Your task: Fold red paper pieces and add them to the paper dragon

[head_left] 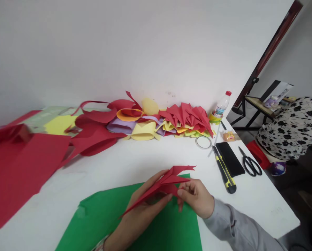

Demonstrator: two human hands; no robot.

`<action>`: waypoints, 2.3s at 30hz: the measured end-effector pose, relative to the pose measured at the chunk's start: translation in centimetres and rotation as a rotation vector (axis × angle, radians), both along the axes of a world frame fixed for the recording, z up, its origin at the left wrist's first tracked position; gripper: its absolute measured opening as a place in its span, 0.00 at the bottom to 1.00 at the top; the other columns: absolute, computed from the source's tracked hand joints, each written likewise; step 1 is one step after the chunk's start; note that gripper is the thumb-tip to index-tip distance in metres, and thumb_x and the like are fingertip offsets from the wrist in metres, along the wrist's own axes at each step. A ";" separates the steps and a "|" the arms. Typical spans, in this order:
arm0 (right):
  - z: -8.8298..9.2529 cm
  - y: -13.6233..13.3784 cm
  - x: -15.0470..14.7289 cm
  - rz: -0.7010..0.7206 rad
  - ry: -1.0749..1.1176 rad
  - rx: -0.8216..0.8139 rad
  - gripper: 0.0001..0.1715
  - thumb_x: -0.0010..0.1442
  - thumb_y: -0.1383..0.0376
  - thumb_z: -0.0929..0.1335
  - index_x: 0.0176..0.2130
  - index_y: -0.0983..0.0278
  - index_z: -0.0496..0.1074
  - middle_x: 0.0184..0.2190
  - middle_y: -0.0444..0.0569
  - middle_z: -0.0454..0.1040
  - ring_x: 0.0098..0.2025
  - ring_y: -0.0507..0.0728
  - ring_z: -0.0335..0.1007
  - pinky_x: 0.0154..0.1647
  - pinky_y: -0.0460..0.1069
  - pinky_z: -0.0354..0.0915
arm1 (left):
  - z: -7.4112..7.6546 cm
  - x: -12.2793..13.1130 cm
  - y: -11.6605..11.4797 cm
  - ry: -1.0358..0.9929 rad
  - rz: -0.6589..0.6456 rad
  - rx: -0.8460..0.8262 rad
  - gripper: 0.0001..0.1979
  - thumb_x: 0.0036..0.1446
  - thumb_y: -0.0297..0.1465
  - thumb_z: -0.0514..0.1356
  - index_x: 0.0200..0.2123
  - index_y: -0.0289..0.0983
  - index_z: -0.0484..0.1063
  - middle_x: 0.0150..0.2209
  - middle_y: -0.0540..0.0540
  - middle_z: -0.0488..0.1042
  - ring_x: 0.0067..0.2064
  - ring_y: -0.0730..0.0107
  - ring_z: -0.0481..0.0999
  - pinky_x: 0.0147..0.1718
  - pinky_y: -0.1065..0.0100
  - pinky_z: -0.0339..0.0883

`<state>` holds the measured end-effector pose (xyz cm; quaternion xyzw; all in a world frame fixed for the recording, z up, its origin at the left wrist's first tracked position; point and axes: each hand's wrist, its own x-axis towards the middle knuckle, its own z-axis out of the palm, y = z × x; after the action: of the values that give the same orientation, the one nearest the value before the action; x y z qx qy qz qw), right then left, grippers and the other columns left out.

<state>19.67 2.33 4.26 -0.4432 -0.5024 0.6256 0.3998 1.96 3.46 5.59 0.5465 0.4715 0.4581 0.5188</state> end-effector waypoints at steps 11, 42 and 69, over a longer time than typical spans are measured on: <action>-0.2 0.5 0.2 0.036 0.150 -0.056 0.30 0.46 0.44 0.74 0.28 0.67 0.67 0.21 0.43 0.73 0.19 0.50 0.71 0.22 0.45 0.65 | -0.4 -0.3 0.1 0.119 0.061 0.110 0.23 0.44 0.35 0.67 0.47 0.44 0.76 0.47 0.49 0.80 0.48 0.54 0.79 0.48 0.60 0.74; -0.5 -0.2 0.0 -0.148 0.172 -0.042 0.22 0.37 0.51 0.79 0.23 0.65 0.75 0.15 0.40 0.68 0.17 0.46 0.57 0.20 0.44 0.54 | -0.9 -1.9 -1.6 0.377 -0.061 0.649 0.17 0.63 0.37 0.50 0.47 0.54 0.77 0.44 0.52 0.81 0.43 0.64 0.80 0.46 0.69 0.72; -1.2 -0.8 0.1 -0.047 0.290 -0.056 0.25 0.40 0.50 0.79 0.31 0.64 0.75 0.22 0.45 0.75 0.25 0.54 0.71 0.29 0.48 0.66 | -1.4 -1.5 -1.1 0.379 0.150 0.899 0.27 0.57 0.24 0.59 0.59 0.48 0.64 0.44 0.47 0.80 0.40 0.67 0.81 0.41 0.71 0.76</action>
<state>19.77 1.55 3.03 -0.3709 -0.4111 0.6873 0.4702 0.49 2.41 4.18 0.7547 0.3510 0.5448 0.1023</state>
